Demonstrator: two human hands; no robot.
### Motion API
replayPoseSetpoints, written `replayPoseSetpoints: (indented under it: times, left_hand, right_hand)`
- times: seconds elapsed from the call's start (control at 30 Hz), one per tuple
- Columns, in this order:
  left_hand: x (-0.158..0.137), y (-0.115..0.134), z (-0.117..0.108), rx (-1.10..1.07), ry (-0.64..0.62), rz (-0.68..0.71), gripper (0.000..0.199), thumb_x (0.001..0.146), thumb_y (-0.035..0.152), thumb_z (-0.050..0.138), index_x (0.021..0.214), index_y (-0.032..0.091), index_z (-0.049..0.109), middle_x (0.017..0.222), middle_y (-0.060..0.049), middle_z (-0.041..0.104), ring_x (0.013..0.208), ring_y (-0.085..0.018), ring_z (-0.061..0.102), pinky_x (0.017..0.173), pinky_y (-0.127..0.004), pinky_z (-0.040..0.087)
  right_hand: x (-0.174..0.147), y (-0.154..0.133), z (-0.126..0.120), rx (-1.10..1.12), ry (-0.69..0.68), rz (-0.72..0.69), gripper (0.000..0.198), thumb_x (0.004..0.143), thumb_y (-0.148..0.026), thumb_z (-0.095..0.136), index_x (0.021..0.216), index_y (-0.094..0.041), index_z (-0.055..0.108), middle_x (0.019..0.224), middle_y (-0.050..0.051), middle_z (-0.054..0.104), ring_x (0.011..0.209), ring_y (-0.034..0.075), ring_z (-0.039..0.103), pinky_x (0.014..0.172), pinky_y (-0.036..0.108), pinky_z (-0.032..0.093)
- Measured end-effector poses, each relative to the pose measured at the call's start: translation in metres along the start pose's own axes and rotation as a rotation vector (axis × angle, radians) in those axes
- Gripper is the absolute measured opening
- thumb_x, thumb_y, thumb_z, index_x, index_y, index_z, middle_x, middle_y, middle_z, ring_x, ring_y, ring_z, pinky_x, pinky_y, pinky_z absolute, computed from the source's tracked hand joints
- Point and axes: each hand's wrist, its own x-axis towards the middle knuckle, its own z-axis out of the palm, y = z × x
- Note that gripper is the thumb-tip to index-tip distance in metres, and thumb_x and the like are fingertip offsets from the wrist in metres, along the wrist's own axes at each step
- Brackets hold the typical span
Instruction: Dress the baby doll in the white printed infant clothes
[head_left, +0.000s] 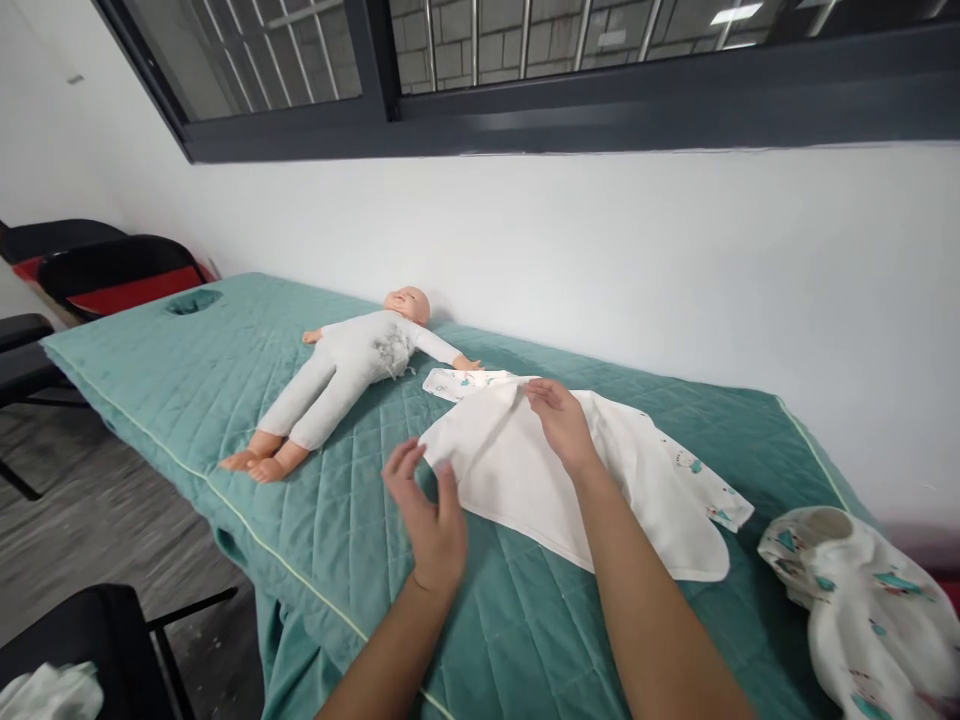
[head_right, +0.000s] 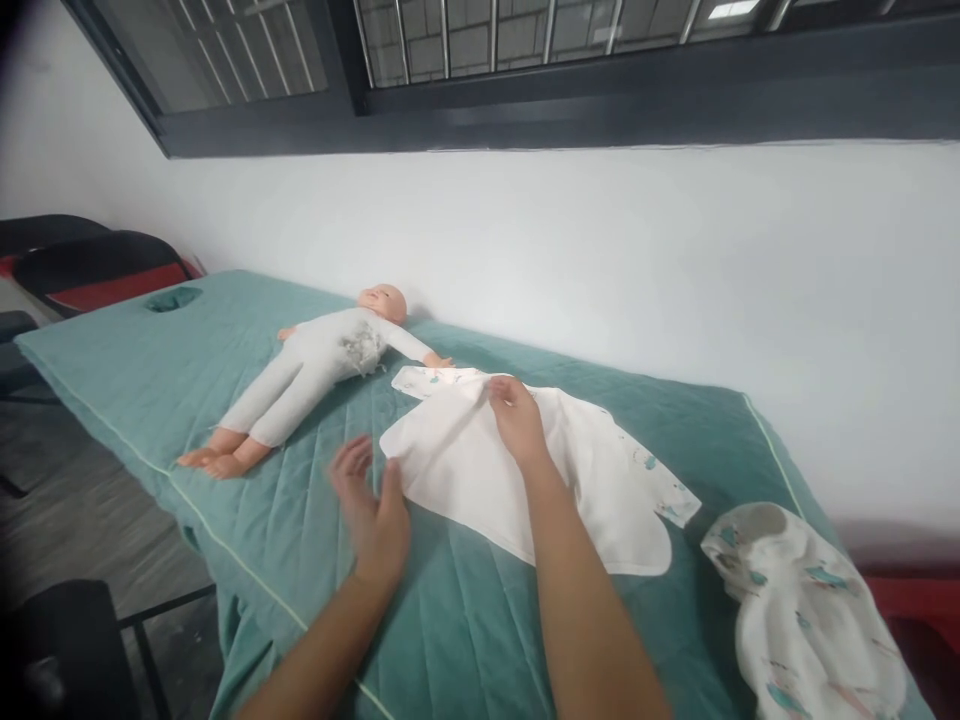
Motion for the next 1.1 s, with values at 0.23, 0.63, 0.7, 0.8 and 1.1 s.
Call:
replayPoseSetpoints:
  times: [0.23,0.63,0.7,0.8,1.1]
  left_hand:
    - [-0.015,0.012,0.015,0.245,-0.694,0.474,0.023,0.093,0.011,0.044,0.109,0.021,0.057,0.102,-0.006,0.066,0.097,-0.021,0.06,0.085,-0.037,0.05]
    - [-0.016,0.025,0.025,0.698,-0.985,0.343,0.027,0.095,0.016,0.037,0.099,0.022,0.063,0.095,-0.002,0.071,0.083,-0.02,0.066,0.067,-0.033,0.04]
    - [-0.016,0.027,0.025,0.736,-1.016,0.309,0.028,0.095,0.018,0.037,0.101,0.023,0.063,0.099,-0.002,0.072,0.081,-0.02,0.068,0.065,-0.033,0.039]
    - [-0.015,0.029,0.024,0.743,-1.047,0.288,0.028,0.096,0.02,0.037,0.103,0.023,0.064,0.102,-0.002,0.073,0.084,-0.021,0.069,0.066,-0.032,0.04]
    - [-0.012,0.027,0.023,0.65,-1.02,0.283,0.029,0.095,0.02,0.038,0.106,0.023,0.065,0.103,-0.002,0.075,0.089,-0.021,0.07,0.07,-0.032,0.04]
  right_hand:
    - [-0.014,0.007,0.016,-0.319,-0.169,-0.078,0.031,0.087,-0.021,0.054,0.115,-0.018,0.066,0.126,0.011,0.068,0.124,0.025,0.057,0.111,0.042,0.04]
    - [0.002,0.012,0.029,-0.701,-0.154,-0.048,0.09,0.089,-0.04,0.055,0.159,-0.008,0.01,0.161,0.019,0.034,0.148,0.027,0.031,0.12,0.041,0.022]
    - [0.008,0.011,0.032,-0.734,-0.152,-0.007,0.091,0.089,-0.042,0.053,0.159,-0.004,0.008,0.159,0.022,0.036,0.148,0.028,0.03,0.121,0.043,0.019]
    - [0.013,0.008,0.035,-0.743,-0.175,0.008,0.088,0.089,-0.038,0.051,0.158,-0.002,0.01,0.16,0.024,0.033,0.151,0.031,0.024,0.122,0.047,0.015]
    - [-0.042,0.0,-0.016,-0.49,-0.45,-0.159,0.08,0.085,-0.049,0.063,0.153,-0.016,0.037,0.158,0.015,0.041,0.148,0.028,0.035,0.121,0.045,0.026]
